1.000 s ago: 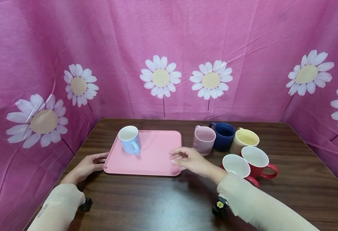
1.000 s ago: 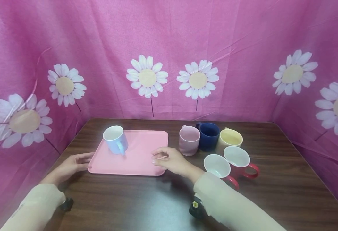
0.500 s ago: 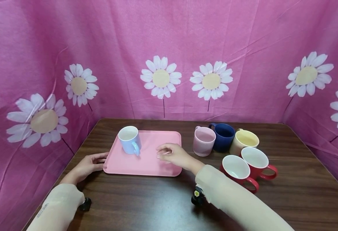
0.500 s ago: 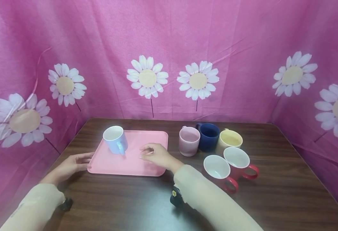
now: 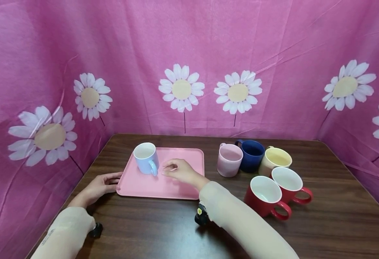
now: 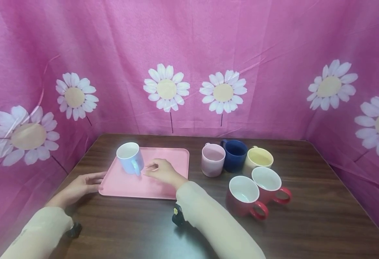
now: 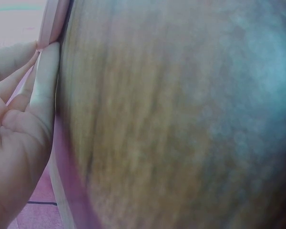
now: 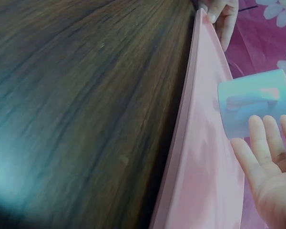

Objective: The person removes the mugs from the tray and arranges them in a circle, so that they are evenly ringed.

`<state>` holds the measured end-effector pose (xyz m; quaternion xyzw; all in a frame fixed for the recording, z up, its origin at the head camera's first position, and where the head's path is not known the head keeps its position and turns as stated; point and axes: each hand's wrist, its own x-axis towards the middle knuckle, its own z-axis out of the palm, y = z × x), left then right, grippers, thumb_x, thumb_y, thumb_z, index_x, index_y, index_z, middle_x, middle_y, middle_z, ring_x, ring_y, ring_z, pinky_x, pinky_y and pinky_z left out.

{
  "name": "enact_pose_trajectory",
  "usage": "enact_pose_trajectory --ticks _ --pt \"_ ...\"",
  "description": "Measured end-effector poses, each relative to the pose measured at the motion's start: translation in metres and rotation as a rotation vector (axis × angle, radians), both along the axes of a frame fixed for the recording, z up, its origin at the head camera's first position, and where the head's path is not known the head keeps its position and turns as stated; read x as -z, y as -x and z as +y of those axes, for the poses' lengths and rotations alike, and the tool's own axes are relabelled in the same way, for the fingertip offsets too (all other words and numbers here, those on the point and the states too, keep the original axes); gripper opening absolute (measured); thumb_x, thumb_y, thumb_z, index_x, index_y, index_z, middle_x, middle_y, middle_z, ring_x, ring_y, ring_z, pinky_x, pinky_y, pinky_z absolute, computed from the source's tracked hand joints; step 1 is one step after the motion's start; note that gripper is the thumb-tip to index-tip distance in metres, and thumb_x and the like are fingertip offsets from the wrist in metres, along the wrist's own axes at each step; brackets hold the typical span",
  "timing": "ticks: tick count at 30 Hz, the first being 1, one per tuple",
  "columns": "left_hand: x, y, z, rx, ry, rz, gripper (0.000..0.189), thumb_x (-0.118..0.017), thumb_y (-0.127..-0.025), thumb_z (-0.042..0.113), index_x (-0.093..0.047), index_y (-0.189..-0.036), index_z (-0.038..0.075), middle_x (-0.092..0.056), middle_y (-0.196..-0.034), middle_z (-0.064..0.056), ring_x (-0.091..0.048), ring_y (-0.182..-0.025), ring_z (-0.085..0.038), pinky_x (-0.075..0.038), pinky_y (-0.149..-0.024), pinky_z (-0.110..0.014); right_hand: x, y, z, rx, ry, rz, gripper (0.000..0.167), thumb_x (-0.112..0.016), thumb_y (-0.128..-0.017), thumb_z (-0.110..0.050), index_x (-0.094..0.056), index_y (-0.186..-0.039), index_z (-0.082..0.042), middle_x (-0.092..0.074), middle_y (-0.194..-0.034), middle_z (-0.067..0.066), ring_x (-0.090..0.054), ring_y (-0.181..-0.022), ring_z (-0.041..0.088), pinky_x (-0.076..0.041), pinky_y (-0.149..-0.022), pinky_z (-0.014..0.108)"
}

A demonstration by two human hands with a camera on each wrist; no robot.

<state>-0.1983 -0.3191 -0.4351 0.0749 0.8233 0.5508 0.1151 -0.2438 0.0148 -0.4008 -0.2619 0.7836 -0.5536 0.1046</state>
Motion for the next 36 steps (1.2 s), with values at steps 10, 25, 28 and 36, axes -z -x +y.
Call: enact_pose_trajectory --ticks 10,25,28,36 --pt "0.001 0.001 0.001 -0.016 0.035 0.001 0.063 -0.071 -0.085 0.006 -0.040 -0.137 -0.012 -0.051 -0.128 -0.032 -0.058 -0.103 -0.009 -0.049 -0.081 -0.022 0.004 0.013 -0.018 0.033 -0.078 -0.045 0.029 -0.074 -0.084 -0.015 -0.068 -0.109 -0.001 -0.069 -0.095 0.005 -0.060 -0.088 0.012 -0.050 -0.071 0.022" --pt "0.002 0.001 0.000 -0.018 0.024 -0.009 0.063 -0.070 -0.085 0.004 -0.039 -0.137 -0.013 -0.050 -0.128 -0.032 -0.058 -0.100 -0.007 -0.049 -0.081 -0.022 -0.003 0.020 -0.047 0.076 -0.175 -0.056 0.024 -0.071 -0.087 -0.019 -0.071 -0.103 -0.001 -0.069 -0.092 0.005 -0.056 -0.079 0.010 -0.048 -0.065 0.021" --pt "0.000 0.001 0.001 -0.020 0.026 -0.006 0.063 -0.070 -0.085 0.004 -0.039 -0.137 -0.013 -0.050 -0.129 -0.032 -0.058 -0.101 -0.008 -0.049 -0.080 -0.022 -0.003 0.018 -0.051 0.098 -0.170 -0.063 0.020 -0.070 -0.088 -0.017 -0.072 -0.099 0.001 -0.069 -0.085 0.005 -0.054 -0.073 0.008 -0.047 -0.063 0.020" --pt "-0.001 -0.001 0.003 -0.012 0.008 -0.010 0.063 -0.069 -0.085 0.003 -0.038 -0.137 -0.014 -0.049 -0.130 -0.033 -0.058 -0.107 -0.019 -0.049 -0.080 -0.022 -0.003 0.016 -0.051 0.110 -0.144 -0.111 0.017 -0.069 -0.089 -0.013 -0.072 -0.097 0.002 -0.068 -0.081 0.006 -0.056 -0.067 0.009 -0.049 -0.062 0.020"
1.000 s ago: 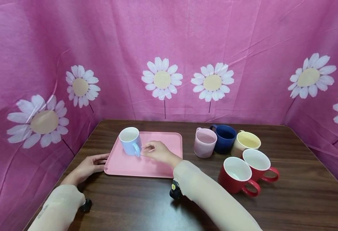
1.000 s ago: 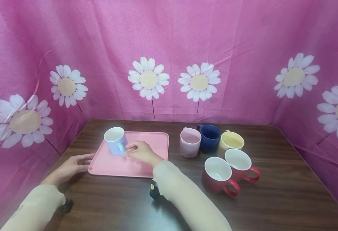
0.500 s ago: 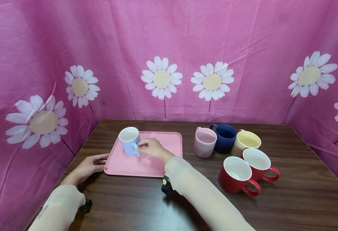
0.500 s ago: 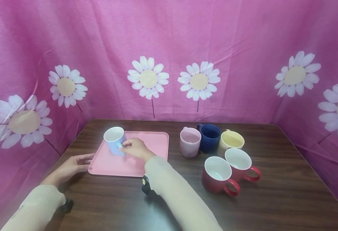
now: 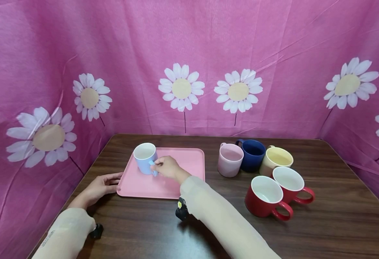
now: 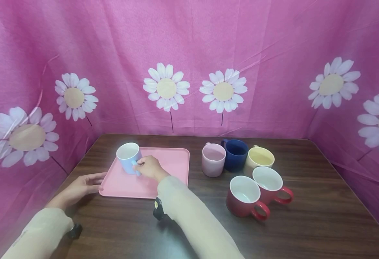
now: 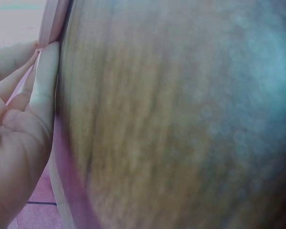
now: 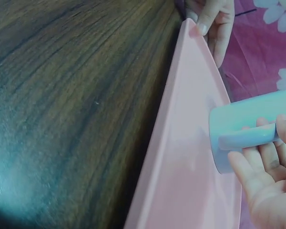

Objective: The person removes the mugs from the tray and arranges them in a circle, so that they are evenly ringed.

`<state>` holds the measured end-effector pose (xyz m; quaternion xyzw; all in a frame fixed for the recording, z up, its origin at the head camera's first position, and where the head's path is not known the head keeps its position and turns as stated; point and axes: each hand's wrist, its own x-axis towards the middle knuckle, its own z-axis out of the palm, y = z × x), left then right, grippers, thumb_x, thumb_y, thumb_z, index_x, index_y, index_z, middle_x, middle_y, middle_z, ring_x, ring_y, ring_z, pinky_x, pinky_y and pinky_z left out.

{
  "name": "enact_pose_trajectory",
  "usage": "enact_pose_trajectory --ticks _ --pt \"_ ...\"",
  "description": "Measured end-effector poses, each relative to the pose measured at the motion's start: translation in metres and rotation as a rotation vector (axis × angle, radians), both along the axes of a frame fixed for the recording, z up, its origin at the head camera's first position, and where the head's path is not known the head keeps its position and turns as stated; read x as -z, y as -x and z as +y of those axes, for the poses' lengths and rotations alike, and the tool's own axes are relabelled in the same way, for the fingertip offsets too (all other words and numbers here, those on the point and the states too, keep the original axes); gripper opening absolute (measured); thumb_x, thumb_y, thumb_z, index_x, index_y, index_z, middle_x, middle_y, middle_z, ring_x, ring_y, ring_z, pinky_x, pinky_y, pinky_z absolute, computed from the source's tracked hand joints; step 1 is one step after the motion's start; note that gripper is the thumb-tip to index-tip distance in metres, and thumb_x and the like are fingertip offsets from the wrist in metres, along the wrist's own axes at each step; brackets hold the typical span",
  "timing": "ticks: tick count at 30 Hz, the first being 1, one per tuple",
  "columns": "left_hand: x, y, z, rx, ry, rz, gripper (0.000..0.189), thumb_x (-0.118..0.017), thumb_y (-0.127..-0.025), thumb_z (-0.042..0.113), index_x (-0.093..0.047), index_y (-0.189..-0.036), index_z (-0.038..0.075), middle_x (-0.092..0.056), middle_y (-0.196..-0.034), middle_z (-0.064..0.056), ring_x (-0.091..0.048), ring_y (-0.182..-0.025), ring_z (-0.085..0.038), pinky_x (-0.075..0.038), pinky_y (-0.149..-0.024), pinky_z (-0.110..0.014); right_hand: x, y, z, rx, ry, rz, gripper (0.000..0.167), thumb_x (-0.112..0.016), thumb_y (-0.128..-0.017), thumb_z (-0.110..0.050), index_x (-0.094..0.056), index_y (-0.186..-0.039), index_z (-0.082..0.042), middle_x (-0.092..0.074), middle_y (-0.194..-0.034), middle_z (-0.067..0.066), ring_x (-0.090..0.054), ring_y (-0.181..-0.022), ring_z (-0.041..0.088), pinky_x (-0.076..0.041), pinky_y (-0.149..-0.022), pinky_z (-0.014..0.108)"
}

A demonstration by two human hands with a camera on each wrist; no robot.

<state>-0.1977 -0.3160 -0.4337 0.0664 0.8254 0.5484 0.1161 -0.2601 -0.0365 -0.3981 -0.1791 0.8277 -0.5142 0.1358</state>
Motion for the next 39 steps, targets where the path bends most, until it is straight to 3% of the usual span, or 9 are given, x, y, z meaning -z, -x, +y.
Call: enact_pose_trajectory --ticks 8,16,26,39 --pt "0.002 0.000 -0.001 0.003 -0.004 0.004 0.063 -0.069 -0.086 0.004 -0.038 -0.137 -0.014 -0.050 -0.129 -0.033 -0.059 -0.103 -0.012 -0.050 -0.080 -0.022 -0.003 0.001 0.016 -0.102 0.083 -0.160 0.017 -0.067 -0.089 -0.007 -0.069 -0.099 0.007 -0.069 -0.089 0.012 -0.067 -0.086 0.023 -0.054 -0.073 0.028" --pt "0.003 0.000 -0.002 0.004 0.004 0.006 0.063 -0.069 -0.086 0.004 -0.037 -0.137 -0.015 -0.051 -0.127 -0.033 -0.059 -0.099 -0.006 -0.050 -0.079 -0.022 -0.008 0.000 0.038 -0.251 0.109 -0.238 0.016 -0.063 -0.091 -0.003 -0.068 -0.100 0.009 -0.069 -0.088 0.013 -0.066 -0.085 0.020 -0.054 -0.077 0.029" --pt "0.001 0.001 -0.004 0.006 0.028 0.011 0.064 -0.070 -0.085 0.006 -0.039 -0.137 -0.013 -0.049 -0.130 -0.033 -0.059 -0.101 -0.007 -0.049 -0.080 -0.022 -0.011 -0.004 0.066 -0.407 0.094 -0.206 0.016 -0.062 -0.091 0.000 -0.065 -0.102 0.012 -0.069 -0.088 0.013 -0.065 -0.080 0.015 -0.054 -0.078 0.032" --pt "0.000 0.000 -0.003 0.000 0.032 0.007 0.063 -0.070 -0.085 0.005 -0.040 -0.137 -0.013 -0.050 -0.128 -0.033 -0.060 -0.098 -0.007 -0.050 -0.079 -0.022 -0.019 -0.026 0.090 -0.405 0.046 -0.102 0.010 -0.062 -0.092 -0.003 -0.067 -0.093 0.006 -0.069 -0.084 0.006 -0.063 -0.079 0.010 -0.054 -0.078 0.031"
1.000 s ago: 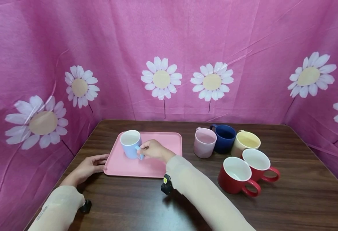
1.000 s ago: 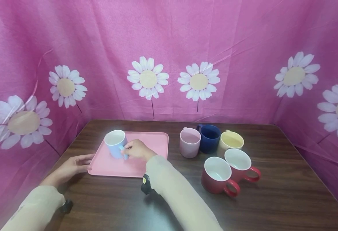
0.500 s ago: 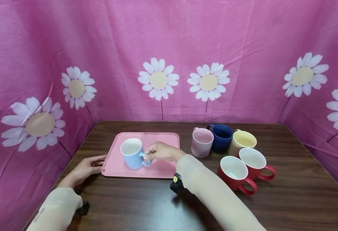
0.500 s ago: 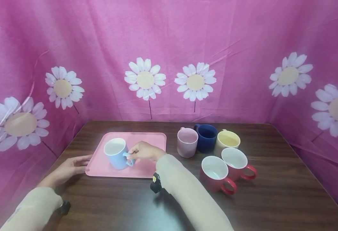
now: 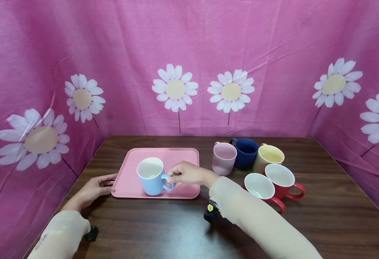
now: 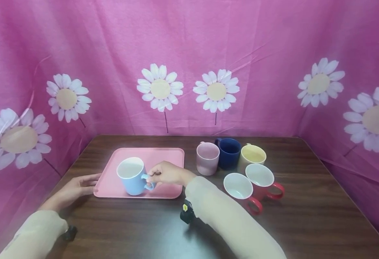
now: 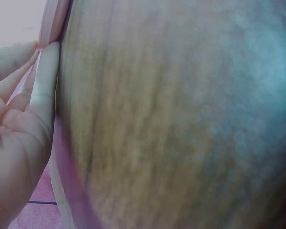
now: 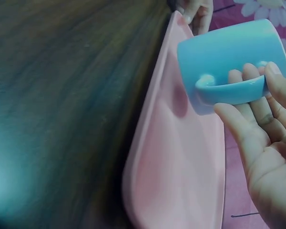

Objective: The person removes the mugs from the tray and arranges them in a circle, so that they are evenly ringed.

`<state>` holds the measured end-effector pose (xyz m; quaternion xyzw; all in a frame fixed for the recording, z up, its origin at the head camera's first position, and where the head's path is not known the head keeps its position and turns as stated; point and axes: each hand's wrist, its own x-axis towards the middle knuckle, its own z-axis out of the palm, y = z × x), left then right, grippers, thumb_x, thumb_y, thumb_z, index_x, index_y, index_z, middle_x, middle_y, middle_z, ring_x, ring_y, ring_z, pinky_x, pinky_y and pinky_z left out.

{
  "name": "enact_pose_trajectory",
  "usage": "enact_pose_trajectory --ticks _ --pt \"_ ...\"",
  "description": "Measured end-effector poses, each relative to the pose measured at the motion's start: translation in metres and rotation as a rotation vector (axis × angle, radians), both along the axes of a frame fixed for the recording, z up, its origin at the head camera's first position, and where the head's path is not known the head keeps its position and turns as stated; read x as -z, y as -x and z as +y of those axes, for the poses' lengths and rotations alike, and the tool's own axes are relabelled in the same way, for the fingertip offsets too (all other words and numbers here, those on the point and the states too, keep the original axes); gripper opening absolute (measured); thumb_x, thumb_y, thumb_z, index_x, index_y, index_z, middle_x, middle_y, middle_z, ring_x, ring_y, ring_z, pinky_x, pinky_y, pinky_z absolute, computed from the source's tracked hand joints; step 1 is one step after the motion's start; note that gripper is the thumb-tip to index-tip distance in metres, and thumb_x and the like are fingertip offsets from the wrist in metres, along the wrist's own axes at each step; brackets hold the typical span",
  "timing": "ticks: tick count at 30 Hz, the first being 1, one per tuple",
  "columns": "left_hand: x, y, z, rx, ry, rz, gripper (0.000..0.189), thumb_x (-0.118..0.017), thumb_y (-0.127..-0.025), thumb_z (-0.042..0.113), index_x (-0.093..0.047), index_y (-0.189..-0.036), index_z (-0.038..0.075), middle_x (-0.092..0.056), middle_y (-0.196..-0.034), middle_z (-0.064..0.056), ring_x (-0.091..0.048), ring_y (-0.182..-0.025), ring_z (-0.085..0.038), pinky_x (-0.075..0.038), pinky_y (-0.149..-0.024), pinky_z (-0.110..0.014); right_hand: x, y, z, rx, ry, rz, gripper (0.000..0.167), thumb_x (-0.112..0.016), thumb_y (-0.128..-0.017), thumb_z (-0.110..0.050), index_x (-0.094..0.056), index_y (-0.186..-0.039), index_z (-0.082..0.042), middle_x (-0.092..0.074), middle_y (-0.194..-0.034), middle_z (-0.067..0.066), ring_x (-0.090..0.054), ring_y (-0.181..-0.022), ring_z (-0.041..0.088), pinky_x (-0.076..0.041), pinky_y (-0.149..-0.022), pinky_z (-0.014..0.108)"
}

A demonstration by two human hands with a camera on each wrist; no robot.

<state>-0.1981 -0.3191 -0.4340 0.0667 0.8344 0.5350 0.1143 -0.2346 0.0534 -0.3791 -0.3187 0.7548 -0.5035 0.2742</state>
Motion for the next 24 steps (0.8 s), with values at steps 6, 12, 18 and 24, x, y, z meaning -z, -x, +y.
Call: enact_pose_trajectory --ticks 6,12,18,24 --pt "-0.003 -0.001 0.001 -0.001 0.003 -0.006 0.064 -0.070 -0.085 0.006 -0.038 -0.137 -0.014 -0.051 -0.127 -0.033 -0.059 -0.099 -0.006 -0.050 -0.079 -0.021 -0.002 -0.014 0.017 0.020 0.008 0.023 0.011 -0.062 -0.092 -0.006 -0.069 -0.093 0.003 -0.068 -0.084 0.003 -0.059 -0.080 0.010 -0.050 -0.080 0.025" --pt "-0.004 -0.001 0.001 0.003 0.010 -0.004 0.064 -0.070 -0.086 0.006 -0.039 -0.137 -0.014 -0.050 -0.128 -0.033 -0.059 -0.099 -0.006 -0.049 -0.079 -0.021 0.002 -0.026 0.040 0.046 0.016 0.098 0.011 -0.062 -0.093 -0.007 -0.070 -0.090 -0.001 -0.066 -0.081 0.001 -0.058 -0.081 0.011 -0.049 -0.079 0.025" --pt "-0.001 0.000 0.001 -0.002 0.013 0.000 0.063 -0.070 -0.086 0.007 -0.039 -0.137 -0.013 -0.050 -0.129 -0.032 -0.059 -0.099 -0.006 -0.049 -0.079 -0.020 0.006 -0.040 0.062 0.117 0.062 0.049 0.012 -0.061 -0.092 -0.004 -0.068 -0.094 0.006 -0.067 -0.086 0.007 -0.060 -0.082 0.013 -0.054 -0.078 0.033" --pt "0.001 0.000 0.000 0.009 -0.006 0.008 0.063 -0.070 -0.086 0.005 -0.039 -0.137 -0.015 -0.049 -0.129 -0.034 -0.059 -0.098 -0.004 -0.050 -0.079 -0.021 0.004 -0.058 0.085 0.229 0.074 0.019 0.013 -0.061 -0.092 -0.005 -0.066 -0.095 0.007 -0.067 -0.088 0.010 -0.062 -0.084 0.017 -0.054 -0.078 0.035"
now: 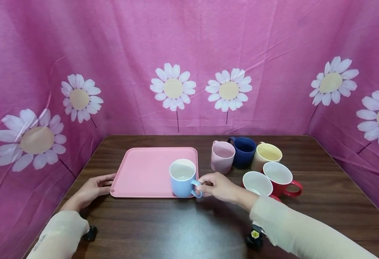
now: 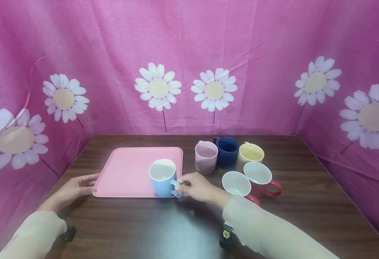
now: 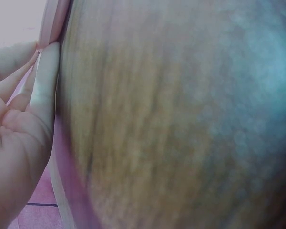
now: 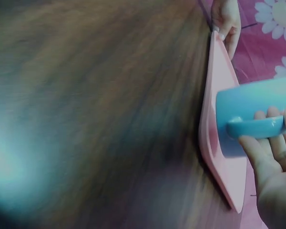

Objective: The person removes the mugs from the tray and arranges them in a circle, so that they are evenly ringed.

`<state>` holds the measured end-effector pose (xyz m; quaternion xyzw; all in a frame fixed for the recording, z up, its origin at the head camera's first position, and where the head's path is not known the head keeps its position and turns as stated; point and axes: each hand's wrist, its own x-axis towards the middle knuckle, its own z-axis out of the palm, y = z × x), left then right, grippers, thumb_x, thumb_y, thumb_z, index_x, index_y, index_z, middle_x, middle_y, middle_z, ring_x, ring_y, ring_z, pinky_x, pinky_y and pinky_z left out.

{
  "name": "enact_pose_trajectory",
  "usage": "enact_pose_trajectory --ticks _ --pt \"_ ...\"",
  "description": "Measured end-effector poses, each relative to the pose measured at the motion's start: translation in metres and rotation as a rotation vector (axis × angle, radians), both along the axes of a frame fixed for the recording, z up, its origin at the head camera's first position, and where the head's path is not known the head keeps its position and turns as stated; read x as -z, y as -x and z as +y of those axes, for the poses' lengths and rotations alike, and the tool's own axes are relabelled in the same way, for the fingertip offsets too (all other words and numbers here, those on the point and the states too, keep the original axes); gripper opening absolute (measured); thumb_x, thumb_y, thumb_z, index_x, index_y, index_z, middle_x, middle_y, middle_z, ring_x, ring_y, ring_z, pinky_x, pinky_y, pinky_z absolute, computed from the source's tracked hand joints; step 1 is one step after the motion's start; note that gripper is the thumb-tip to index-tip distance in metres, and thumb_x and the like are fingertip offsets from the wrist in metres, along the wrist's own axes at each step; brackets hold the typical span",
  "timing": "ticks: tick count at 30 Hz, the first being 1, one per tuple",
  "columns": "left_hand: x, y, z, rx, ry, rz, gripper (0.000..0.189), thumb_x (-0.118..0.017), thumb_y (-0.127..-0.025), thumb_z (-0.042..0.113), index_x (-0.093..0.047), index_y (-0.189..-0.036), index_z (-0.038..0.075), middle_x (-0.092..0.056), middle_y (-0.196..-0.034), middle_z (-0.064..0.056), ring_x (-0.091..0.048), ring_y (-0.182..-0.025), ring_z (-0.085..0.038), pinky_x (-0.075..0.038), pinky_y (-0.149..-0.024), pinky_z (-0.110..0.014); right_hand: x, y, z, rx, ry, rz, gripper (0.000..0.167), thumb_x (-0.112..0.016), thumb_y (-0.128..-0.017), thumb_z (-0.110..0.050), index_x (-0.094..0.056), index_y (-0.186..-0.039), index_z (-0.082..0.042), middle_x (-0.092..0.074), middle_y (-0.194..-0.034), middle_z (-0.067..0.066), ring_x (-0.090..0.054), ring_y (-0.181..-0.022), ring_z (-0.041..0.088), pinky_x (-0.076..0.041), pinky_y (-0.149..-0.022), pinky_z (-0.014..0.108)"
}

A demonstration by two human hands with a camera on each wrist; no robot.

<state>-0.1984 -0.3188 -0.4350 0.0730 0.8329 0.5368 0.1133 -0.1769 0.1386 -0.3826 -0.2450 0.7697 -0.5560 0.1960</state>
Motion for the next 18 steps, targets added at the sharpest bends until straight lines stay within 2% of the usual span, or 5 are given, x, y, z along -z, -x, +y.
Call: enact_pose_trajectory --ticks 8,13,18 --pt "0.000 0.001 -0.001 0.003 -0.011 0.004 0.062 -0.069 -0.086 0.005 -0.039 -0.136 -0.015 -0.048 -0.129 -0.035 -0.059 -0.097 -0.002 -0.050 -0.079 -0.020 -0.004 -0.020 0.027 0.141 -0.050 0.051 0.011 -0.063 -0.091 -0.008 -0.068 -0.093 0.002 -0.067 -0.084 0.007 -0.060 -0.080 0.019 -0.055 -0.077 0.037" --pt "0.001 0.001 -0.002 0.003 -0.012 -0.005 0.063 -0.069 -0.086 0.006 -0.038 -0.137 -0.014 -0.050 -0.128 -0.034 -0.059 -0.097 -0.002 -0.050 -0.079 -0.021 -0.005 -0.030 0.035 0.217 -0.051 0.021 0.015 -0.064 -0.091 -0.009 -0.067 -0.097 0.004 -0.068 -0.087 0.009 -0.063 -0.082 0.021 -0.054 -0.077 0.040" --pt "0.002 0.001 -0.001 0.008 -0.013 -0.006 0.063 -0.069 -0.086 0.006 -0.038 -0.137 -0.014 -0.050 -0.127 -0.034 -0.059 -0.097 -0.003 -0.049 -0.079 -0.021 -0.002 -0.038 0.041 0.273 -0.065 0.038 0.016 -0.064 -0.091 -0.010 -0.067 -0.098 0.004 -0.069 -0.090 0.010 -0.065 -0.083 0.023 -0.054 -0.076 0.039"
